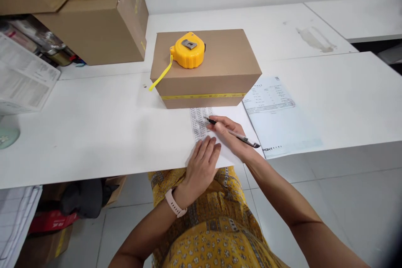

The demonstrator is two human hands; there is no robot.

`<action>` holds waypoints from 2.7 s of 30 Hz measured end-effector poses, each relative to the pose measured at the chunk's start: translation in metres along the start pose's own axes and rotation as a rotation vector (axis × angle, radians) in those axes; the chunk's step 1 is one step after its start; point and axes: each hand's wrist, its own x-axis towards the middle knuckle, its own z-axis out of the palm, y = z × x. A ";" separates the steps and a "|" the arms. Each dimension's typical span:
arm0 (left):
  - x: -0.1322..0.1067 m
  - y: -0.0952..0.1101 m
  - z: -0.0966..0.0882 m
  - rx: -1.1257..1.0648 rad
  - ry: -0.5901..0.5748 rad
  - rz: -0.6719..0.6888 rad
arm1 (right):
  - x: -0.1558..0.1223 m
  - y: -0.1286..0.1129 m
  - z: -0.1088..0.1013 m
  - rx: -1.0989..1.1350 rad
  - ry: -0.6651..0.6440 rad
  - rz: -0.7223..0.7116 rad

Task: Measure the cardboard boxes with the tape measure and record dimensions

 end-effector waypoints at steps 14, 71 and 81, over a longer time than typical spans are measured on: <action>-0.012 0.000 0.004 0.044 0.107 -0.075 | 0.006 0.013 0.006 -0.217 0.134 -0.148; -0.003 0.010 0.005 0.004 0.009 -0.113 | 0.002 0.016 -0.001 -0.438 0.086 -0.158; -0.003 0.010 0.006 0.001 0.002 -0.125 | 0.003 0.018 -0.002 -0.435 0.118 -0.154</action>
